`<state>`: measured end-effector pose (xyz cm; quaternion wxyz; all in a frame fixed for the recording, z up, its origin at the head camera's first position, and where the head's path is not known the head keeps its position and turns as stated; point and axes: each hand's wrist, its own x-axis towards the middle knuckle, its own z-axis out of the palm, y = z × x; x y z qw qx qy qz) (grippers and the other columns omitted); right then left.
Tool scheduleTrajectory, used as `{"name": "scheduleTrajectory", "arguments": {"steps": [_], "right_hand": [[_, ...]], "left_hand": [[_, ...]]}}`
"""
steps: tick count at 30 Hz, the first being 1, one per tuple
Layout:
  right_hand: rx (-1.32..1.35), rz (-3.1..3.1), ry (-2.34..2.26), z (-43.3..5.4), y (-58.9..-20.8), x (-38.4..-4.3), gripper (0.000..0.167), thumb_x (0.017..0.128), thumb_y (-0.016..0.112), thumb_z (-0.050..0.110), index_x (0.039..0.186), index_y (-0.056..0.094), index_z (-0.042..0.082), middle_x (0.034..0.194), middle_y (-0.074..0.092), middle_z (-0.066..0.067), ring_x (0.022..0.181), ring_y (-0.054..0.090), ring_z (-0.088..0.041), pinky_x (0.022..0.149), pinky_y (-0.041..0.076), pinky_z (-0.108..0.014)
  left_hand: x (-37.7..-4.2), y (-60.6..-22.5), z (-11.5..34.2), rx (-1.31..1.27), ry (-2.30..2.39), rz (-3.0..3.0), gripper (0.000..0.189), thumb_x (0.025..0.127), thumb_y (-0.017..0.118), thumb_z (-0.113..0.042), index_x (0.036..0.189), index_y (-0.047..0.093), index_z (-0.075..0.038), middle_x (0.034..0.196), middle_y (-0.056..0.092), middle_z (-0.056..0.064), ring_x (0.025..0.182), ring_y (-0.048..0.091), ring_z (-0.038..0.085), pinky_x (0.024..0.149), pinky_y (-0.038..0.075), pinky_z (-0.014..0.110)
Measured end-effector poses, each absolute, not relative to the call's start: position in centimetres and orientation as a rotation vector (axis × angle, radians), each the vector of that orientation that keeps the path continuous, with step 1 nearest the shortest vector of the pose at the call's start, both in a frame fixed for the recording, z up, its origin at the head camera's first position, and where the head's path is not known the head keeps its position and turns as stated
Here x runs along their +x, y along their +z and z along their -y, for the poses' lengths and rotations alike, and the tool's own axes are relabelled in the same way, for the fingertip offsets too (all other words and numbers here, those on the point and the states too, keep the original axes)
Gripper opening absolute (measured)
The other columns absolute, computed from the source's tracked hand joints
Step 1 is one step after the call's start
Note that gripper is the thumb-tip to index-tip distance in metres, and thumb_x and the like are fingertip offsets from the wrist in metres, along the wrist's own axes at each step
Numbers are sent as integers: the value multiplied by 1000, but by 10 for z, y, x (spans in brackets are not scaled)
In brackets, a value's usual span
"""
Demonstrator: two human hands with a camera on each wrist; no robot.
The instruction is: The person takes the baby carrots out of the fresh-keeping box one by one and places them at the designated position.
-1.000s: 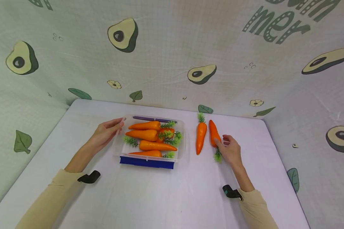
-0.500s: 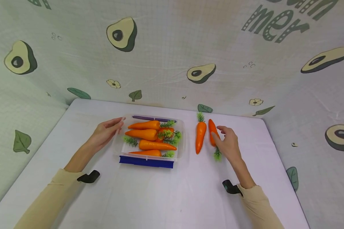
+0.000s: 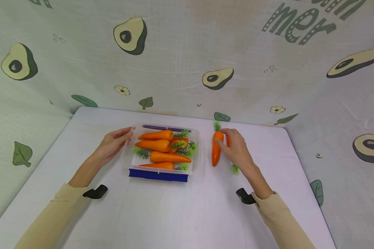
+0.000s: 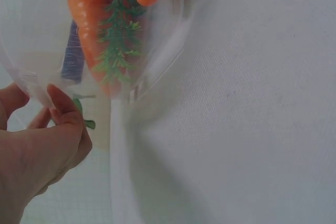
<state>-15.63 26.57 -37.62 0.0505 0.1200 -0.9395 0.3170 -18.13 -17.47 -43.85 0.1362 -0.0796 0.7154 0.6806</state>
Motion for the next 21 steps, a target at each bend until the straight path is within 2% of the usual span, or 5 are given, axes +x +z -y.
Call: {"name": "scheduleTrajectory", "arguments": {"steps": [4, 11, 21], "right_hand": [[456, 2865, 960, -254, -370, -160, 42, 98, 69, 10, 135, 58, -9, 132, 58, -28, 122, 54, -45, 107, 44, -63], [580, 2881, 892, -232, -364, -166, 42, 99, 70, 15, 133, 61, -8, 132, 60, -26, 122, 56, -43, 106, 47, -59], [754, 2888, 827, -199, -352, -172, 40, 97, 73, 17, 130, 64, -4, 130, 63, -21, 121, 56, -38, 103, 49, -54]], "left_hand": [[-181, -438, 176, -223, 1967, -2073, 65, 101, 66, -41, 156, 46, -11, 160, 44, 4, 132, 45, 16, 118, 35, 30], [-181, -439, 176, -209, 1985, -2058, 64, 102, 65, -38, 156, 45, -10, 160, 44, 5, 126, 47, 14, 114, 39, 23], [-182, -439, 176, -176, 1974, -2077, 63, 103, 63, -38, 156, 45, -9, 161, 42, 6, 135, 44, 18, 120, 33, 33]]}}
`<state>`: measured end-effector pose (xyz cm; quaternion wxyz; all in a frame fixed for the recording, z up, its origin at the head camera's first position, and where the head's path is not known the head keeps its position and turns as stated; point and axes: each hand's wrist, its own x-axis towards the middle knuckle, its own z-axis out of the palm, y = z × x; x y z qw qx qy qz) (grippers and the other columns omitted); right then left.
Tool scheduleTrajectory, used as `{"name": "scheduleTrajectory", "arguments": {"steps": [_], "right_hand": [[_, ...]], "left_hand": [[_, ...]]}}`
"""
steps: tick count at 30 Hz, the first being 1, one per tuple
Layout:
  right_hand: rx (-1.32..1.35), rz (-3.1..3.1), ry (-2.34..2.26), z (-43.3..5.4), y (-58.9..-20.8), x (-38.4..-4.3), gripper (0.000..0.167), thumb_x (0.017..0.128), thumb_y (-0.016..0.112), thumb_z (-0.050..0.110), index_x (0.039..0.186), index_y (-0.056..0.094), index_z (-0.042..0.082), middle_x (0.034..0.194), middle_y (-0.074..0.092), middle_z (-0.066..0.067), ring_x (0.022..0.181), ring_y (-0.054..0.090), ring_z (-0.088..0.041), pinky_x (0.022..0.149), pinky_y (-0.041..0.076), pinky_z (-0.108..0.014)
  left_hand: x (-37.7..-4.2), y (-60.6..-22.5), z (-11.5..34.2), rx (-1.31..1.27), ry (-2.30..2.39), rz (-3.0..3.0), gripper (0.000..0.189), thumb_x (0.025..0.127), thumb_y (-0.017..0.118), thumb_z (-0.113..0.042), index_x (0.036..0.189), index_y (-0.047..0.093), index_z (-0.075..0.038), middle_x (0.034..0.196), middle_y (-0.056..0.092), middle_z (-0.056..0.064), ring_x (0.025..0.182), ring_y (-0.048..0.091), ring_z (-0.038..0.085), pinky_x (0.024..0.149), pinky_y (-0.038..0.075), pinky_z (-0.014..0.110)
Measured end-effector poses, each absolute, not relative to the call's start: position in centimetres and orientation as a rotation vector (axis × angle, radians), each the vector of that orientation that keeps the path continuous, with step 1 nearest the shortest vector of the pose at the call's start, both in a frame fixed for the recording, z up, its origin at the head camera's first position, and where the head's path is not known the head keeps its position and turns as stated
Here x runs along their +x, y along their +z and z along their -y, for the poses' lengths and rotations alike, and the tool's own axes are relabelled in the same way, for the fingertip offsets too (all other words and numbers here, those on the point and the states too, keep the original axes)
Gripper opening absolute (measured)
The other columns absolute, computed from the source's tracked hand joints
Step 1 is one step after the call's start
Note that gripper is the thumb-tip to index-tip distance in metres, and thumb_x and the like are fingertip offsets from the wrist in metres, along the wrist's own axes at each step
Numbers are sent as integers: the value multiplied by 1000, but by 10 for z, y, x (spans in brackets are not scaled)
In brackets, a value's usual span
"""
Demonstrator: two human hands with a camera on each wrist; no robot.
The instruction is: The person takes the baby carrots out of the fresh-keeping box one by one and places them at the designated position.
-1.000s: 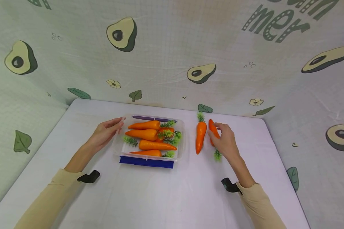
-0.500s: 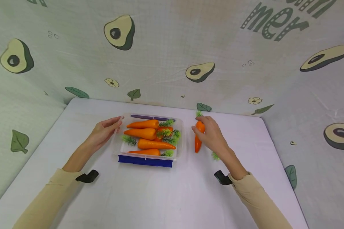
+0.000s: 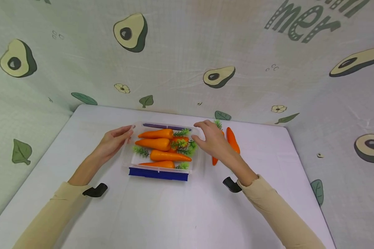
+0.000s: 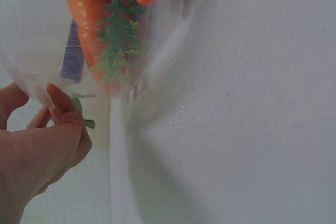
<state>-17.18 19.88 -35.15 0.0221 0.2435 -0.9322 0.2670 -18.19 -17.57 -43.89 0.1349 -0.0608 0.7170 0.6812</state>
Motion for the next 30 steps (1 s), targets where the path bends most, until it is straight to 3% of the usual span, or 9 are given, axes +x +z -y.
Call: {"name": "scheduleTrajectory", "arguments": {"steps": [5, 12, 21, 30], "right_hand": [[856, 2913, 774, -181, -348, -178, 39, 98, 72, 18, 130, 64, -4, 130, 63, -21, 123, 56, -39, 105, 49, -54], [1022, 2921, 730, -159, -347, -180, 39, 98, 72, 16, 129, 64, -6, 126, 64, -23, 117, 59, -38, 103, 52, -50], [1183, 2944, 666, -133, -352, -185, 39, 97, 73, 17, 128, 66, -6, 124, 65, -22, 106, 62, -34, 93, 57, -42], [1305, 3009, 657, -113, -358, -187, 41, 99, 71, 16, 135, 63, -2, 128, 65, -17, 102, 58, -29, 89, 54, -36]], "left_hand": [[-180, -437, 176, -184, 1977, -2076, 62, 104, 62, -37, 156, 44, -10, 161, 41, 6, 133, 45, 16, 120, 33, 32], [-181, -437, 175, -188, 1978, -2079, 63, 103, 63, -38, 156, 45, -9, 158, 44, 8, 116, 46, 14, 108, 40, 18], [-181, -439, 175, -171, 2020, -2049, 62, 104, 63, -36, 155, 46, -7, 158, 44, 9, 115, 47, 13, 103, 42, 13], [-181, -439, 176, -170, 2010, -2050, 63, 103, 64, -38, 156, 45, -8, 158, 43, 8, 122, 45, 13, 116, 36, 24]]}}
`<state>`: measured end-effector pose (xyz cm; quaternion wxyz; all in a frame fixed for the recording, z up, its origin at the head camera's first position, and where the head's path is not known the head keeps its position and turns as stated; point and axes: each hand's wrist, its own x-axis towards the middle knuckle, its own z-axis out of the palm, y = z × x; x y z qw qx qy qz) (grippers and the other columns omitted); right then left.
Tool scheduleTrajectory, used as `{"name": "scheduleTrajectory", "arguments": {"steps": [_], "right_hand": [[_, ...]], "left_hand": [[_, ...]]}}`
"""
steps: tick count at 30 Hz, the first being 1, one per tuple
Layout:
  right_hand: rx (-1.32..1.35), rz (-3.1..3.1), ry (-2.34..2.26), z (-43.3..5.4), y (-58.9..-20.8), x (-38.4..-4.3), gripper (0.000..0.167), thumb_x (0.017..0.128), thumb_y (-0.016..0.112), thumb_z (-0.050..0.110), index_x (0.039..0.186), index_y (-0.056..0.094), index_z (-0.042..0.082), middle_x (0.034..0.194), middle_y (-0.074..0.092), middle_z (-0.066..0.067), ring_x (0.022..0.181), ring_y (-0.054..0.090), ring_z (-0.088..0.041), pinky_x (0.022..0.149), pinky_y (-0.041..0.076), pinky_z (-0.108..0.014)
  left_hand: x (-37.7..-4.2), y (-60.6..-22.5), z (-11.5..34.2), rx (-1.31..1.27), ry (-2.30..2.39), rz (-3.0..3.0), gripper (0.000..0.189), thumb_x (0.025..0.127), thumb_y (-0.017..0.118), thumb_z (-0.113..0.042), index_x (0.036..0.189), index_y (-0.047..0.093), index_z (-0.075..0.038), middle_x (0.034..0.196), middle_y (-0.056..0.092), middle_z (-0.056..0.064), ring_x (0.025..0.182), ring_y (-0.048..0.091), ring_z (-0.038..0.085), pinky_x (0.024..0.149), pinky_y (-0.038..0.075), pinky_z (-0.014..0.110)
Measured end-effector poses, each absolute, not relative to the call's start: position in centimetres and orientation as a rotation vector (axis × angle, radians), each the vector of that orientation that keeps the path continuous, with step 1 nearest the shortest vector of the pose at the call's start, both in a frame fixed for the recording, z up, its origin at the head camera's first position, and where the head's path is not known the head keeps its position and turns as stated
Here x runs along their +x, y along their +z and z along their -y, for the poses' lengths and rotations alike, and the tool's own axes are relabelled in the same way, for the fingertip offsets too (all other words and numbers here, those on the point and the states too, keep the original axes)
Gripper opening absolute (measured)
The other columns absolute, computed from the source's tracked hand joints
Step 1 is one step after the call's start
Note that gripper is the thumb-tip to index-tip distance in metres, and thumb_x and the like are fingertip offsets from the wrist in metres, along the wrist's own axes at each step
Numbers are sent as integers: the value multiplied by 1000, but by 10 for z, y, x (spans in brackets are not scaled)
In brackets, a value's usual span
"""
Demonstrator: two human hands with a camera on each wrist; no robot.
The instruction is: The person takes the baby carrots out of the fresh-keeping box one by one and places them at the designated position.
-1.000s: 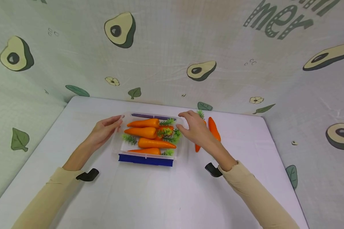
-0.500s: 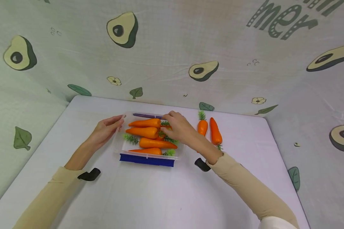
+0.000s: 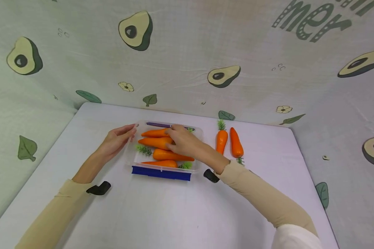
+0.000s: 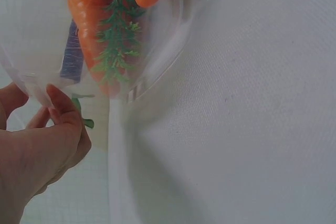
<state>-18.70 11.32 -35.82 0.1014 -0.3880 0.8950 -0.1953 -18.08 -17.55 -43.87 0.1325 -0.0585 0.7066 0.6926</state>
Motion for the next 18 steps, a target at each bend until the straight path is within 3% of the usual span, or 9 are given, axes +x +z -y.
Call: {"name": "scheduleTrajectory", "arguments": {"steps": [5, 12, 18], "right_hand": [[-1241, -2594, -593, -104, -362, -188, 46, 99, 71, 15, 141, 59, 2, 136, 65, -14, 99, 55, -29, 83, 48, -33], [-1282, -2577, -598, -97, -369, -190, 34, 95, 76, 14, 122, 67, -3, 135, 66, -15, 94, 57, -27, 80, 48, -32], [-1250, -2613, -529, -94, -374, -189, 33, 94, 77, 15, 120, 67, -2, 136, 65, -14, 102, 57, -28, 90, 50, -36]], "left_hand": [[-182, -438, 175, -181, 2015, -2037, 62, 103, 64, -37, 155, 46, -8, 160, 42, 7, 126, 46, 13, 118, 35, 28], [-182, -438, 175, -184, 2014, -2042, 62, 103, 64, -36, 155, 46, -8, 156, 45, 10, 127, 47, 16, 120, 33, 32], [-181, -439, 176, -186, 2007, -2051, 61, 103, 64, -36, 155, 47, -8, 159, 44, 8, 135, 44, 18, 122, 30, 35]]}}
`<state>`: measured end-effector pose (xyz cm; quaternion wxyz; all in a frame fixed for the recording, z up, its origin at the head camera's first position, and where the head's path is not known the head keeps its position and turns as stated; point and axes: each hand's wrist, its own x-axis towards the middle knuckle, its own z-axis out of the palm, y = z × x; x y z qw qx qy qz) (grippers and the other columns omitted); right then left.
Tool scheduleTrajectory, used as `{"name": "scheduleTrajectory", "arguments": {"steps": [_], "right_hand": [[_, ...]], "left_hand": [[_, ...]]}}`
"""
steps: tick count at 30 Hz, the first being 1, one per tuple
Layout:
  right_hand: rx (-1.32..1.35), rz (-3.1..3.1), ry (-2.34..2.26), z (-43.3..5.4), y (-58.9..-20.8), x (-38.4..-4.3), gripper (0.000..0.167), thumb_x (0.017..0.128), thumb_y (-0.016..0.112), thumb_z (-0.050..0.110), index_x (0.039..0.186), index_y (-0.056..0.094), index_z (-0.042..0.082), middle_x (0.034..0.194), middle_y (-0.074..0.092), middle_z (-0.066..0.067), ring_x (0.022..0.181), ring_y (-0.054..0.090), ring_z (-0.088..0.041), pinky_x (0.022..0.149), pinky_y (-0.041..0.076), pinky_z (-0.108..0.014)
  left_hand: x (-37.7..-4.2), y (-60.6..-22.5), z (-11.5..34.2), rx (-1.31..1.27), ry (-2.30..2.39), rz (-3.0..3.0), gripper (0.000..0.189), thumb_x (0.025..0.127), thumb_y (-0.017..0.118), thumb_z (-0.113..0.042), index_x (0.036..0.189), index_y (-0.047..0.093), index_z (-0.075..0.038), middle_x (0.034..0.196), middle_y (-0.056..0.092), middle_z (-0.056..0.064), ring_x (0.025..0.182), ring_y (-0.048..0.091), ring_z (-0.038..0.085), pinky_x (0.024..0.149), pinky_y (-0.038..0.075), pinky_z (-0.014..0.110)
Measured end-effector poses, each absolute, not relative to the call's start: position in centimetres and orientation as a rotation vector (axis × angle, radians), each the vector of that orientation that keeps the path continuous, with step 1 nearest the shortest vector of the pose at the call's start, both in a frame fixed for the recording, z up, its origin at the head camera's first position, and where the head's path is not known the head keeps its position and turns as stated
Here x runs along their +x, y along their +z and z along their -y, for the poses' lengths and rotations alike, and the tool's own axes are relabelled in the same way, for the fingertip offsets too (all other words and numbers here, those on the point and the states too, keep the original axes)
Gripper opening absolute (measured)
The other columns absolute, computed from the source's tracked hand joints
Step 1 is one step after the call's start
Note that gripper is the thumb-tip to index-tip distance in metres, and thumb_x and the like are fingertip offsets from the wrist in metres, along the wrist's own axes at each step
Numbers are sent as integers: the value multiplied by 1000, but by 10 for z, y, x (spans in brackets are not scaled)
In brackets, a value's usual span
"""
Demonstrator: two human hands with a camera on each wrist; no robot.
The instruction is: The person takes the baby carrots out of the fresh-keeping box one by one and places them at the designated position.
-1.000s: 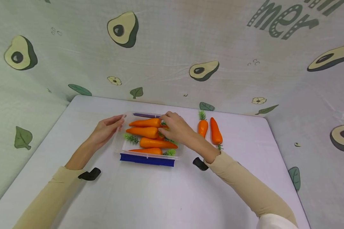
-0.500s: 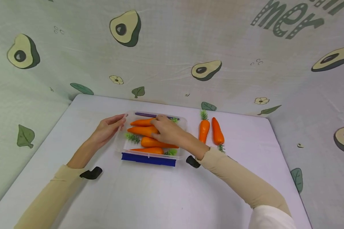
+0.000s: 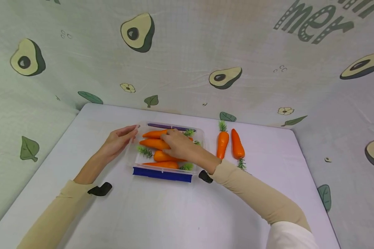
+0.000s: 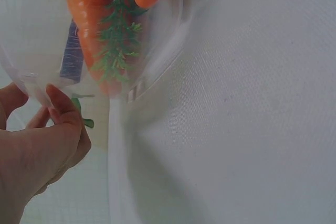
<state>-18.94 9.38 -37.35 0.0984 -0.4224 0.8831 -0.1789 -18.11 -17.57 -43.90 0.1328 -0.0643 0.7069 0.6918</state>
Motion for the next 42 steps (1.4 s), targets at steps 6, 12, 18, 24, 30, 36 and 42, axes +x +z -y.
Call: {"name": "scheduleTrajectory", "arguments": {"steps": [6, 12, 18, 24, 30, 36, 42], "right_hand": [[-1186, -2633, -483, -91, -376, -189, 42, 93, 79, 16, 128, 66, -1, 135, 66, -13, 94, 57, -24, 81, 49, -31], [-1101, -2654, -444, -92, -375, -187, 52, 92, 80, 25, 136, 63, 2, 117, 72, -9, 79, 53, -20, 67, 39, -26], [-1079, -2635, -473, -99, -370, -184, 60, 91, 81, 27, 143, 59, 6, 87, 65, -3, 70, 47, -19, 59, 30, -26], [-1077, -2652, -533, -109, -369, -184, 59, 89, 83, 18, 143, 60, 9, 110, 72, -4, 78, 52, -18, 66, 44, -24], [-1098, -2730, -504, -120, -365, -184, 44, 89, 82, 20, 129, 70, 7, 108, 71, -4, 81, 53, -19, 67, 45, -26], [-1092, -2779, -538, -133, -358, -182, 42, 89, 81, 19, 125, 71, 0, 114, 70, -13, 92, 61, -23, 80, 57, -31], [-1086, -2791, -668, -150, -355, -181, 46, 86, 84, 16, 126, 70, -2, 111, 70, -15, 90, 62, -28, 74, 57, -30]], "left_hand": [[-180, -441, 174, -182, 1996, -2066, 61, 103, 64, -37, 155, 47, -8, 157, 46, 9, 132, 46, 18, 121, 32, 34], [-180, -441, 172, -183, 1969, -2091, 61, 103, 64, -39, 154, 48, -9, 156, 47, 9, 126, 48, 18, 117, 37, 28], [-182, -443, 172, -185, 1978, -2088, 60, 104, 63, -36, 154, 47, -8, 157, 45, 10, 131, 48, 18, 119, 35, 33], [-182, -444, 173, -196, 1996, -2074, 61, 103, 64, -35, 154, 47, -7, 158, 45, 10, 133, 47, 16, 122, 32, 37], [-181, -442, 174, -203, 2010, -2051, 61, 103, 64, -35, 154, 47, -7, 159, 43, 9, 140, 42, 19, 123, 29, 37], [-181, -441, 175, -208, 2010, -2052, 60, 104, 63, -35, 155, 46, -9, 161, 42, 7, 139, 42, 17, 123, 29, 36], [-181, -441, 176, -196, 2007, -2050, 61, 103, 64, -36, 155, 47, -10, 160, 42, 6, 134, 44, 14, 123, 30, 36]]}}
